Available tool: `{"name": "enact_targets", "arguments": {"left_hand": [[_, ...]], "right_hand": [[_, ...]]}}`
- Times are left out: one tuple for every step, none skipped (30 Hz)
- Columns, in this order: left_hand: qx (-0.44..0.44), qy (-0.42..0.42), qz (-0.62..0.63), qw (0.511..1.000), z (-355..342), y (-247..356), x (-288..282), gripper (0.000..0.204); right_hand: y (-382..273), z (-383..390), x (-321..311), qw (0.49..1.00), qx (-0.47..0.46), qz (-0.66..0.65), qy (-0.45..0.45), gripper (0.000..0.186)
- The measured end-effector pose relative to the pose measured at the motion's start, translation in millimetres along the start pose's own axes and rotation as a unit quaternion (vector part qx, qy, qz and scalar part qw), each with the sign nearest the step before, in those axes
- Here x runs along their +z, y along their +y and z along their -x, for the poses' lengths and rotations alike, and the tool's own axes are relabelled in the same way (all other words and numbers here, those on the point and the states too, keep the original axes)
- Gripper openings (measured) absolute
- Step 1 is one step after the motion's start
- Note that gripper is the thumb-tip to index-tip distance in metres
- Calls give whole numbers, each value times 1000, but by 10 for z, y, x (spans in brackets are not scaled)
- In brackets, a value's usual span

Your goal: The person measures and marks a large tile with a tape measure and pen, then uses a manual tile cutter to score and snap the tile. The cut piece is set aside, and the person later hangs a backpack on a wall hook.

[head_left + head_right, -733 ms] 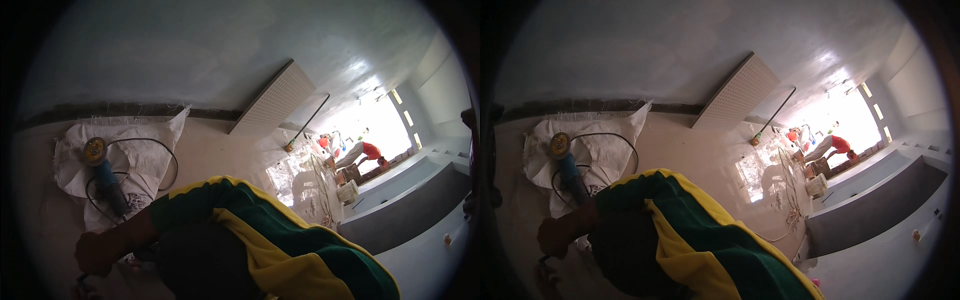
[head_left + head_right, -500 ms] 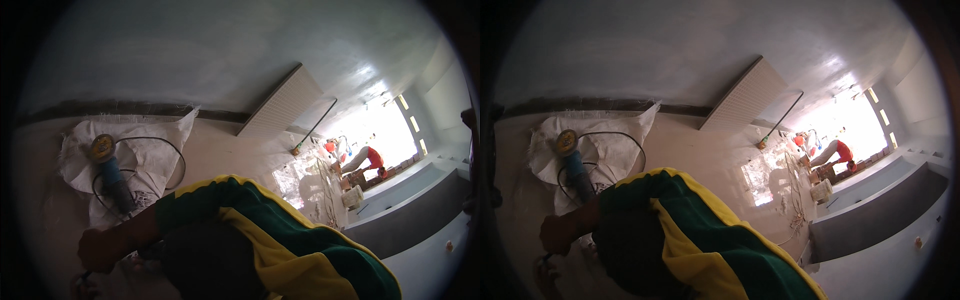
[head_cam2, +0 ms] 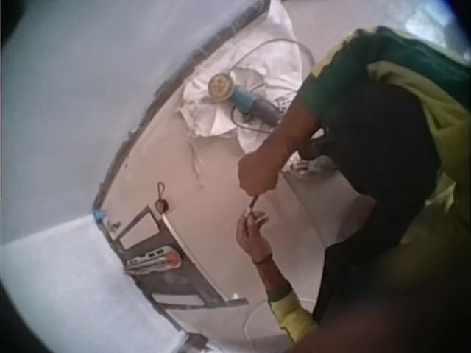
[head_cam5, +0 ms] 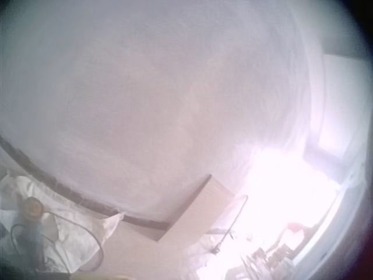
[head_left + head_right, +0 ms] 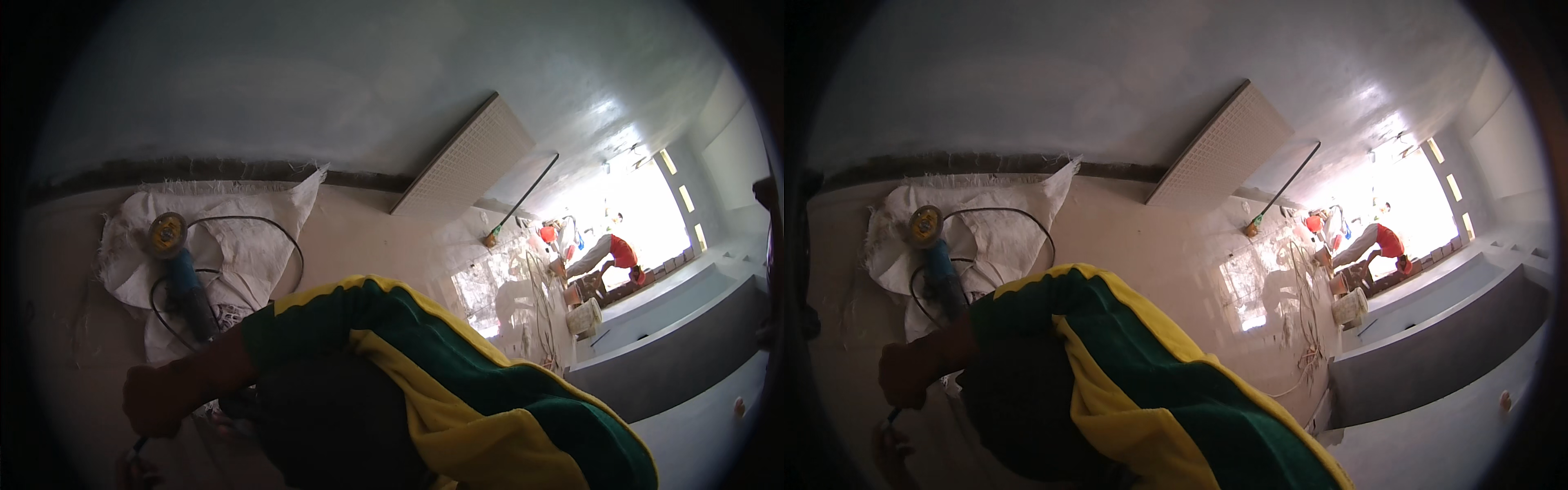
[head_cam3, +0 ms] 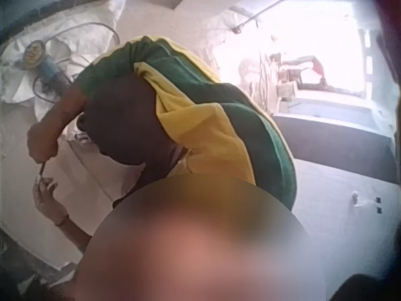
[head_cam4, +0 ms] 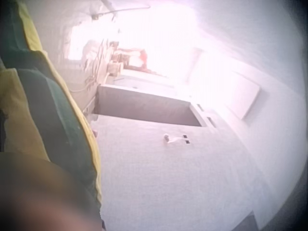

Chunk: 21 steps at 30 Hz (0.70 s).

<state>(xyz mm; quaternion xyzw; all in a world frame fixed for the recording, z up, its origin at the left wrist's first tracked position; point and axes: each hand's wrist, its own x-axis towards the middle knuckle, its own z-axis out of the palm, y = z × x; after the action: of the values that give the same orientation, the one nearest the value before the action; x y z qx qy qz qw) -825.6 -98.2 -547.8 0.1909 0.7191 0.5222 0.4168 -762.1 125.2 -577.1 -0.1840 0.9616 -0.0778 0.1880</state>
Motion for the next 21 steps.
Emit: {"name": "enact_targets", "arguments": {"left_hand": [[9, -9, -10, 1000, 3, 4, 7, 25], [16, -13, -14, 1000, 4, 5, 10, 25], [22, -17, -18, 999, 4, -1, 12, 25], [28, -21, -21, 999, 3, -10, 16, 25], [28, -20, -21, 999, 4, -21, 19, 25], [30, -19, -21, 999, 3, -31, 25, 25], [33, -16, -20, 999, 6, -39, 31, 25], [27, -12, -6, 1000, 9, -45, 38, 26], [20, -8, 7, 1000, 16, -46, 45, 26], [13, -3, 19, 1000, 27, -44, 51, 26], [15, 0, 21, 1000, 43, -40, 56, 27], [17, 4, 24, 1000, 61, -34, 61, 28], [19, 6, 28, 999, 79, -29, 64, 28], [24, 11, 19, 999, 98, -25, 65, 29], [29, 18, 9, 999, 120, -23, 62, 29], [33, 27, -1, 999, 142, -24, 54, 29], [34, 21, -15, 999, 164, -25, 40, 29], [36, 17, -30, 999, 184, -30, 23, 30], [38, 13, -43, 998, 207, -33, 2, 30], [35, 25, -71, 997, 233, -39, -17, 31], [32, 35, -97, 994, 260, -43, -36, 32]], "right_hand": [[7, 20, -14, 1000, -8, 19, 15, 22], [11, 40, -29, 999, -11, 33, 10, 22], [10, 60, -41, 999, -14, 47, 5, 21], [7, 81, -50, 998, -20, 49, 27, 17], [2, 100, -55, 997, -26, 50, 49, 14], [-2, 115, -59, 996, -33, 47, 66, 10], [-5, 122, -61, 995, -33, 51, 76, 10], [-8, 124, -60, 995, -36, 50, 80, 10], [-10, 117, -57, 996, -32, 48, 73, 9], [-12, 105, -50, 996, -30, 57, 68, 12], [-14, 85, -43, 996, -21, 67, 50, 15], [-17, 63, -32, 997, -13, 76, 31, 18], [-22, 40, -20, 997, -14, 72, 33, 18], [-29, 16, -8, 997, -16, 69, 36, 19], [-43, -6, 1, 998, -15, 59, 31, 19], [-63, -28, 4, 995, -24, 78, 55, 15], [-90, -44, 1, 993, -31, 90, 72, 12], [-123, -60, -12, 992, -35, 98, 74, 11], [-160, -71, -34, 990, -46, 105, 79, 11], [-196, -76, -62, 991, -52, 109, 65, 11], [-231, -80, -99, 990, -56, 113, 59, 12]]}}
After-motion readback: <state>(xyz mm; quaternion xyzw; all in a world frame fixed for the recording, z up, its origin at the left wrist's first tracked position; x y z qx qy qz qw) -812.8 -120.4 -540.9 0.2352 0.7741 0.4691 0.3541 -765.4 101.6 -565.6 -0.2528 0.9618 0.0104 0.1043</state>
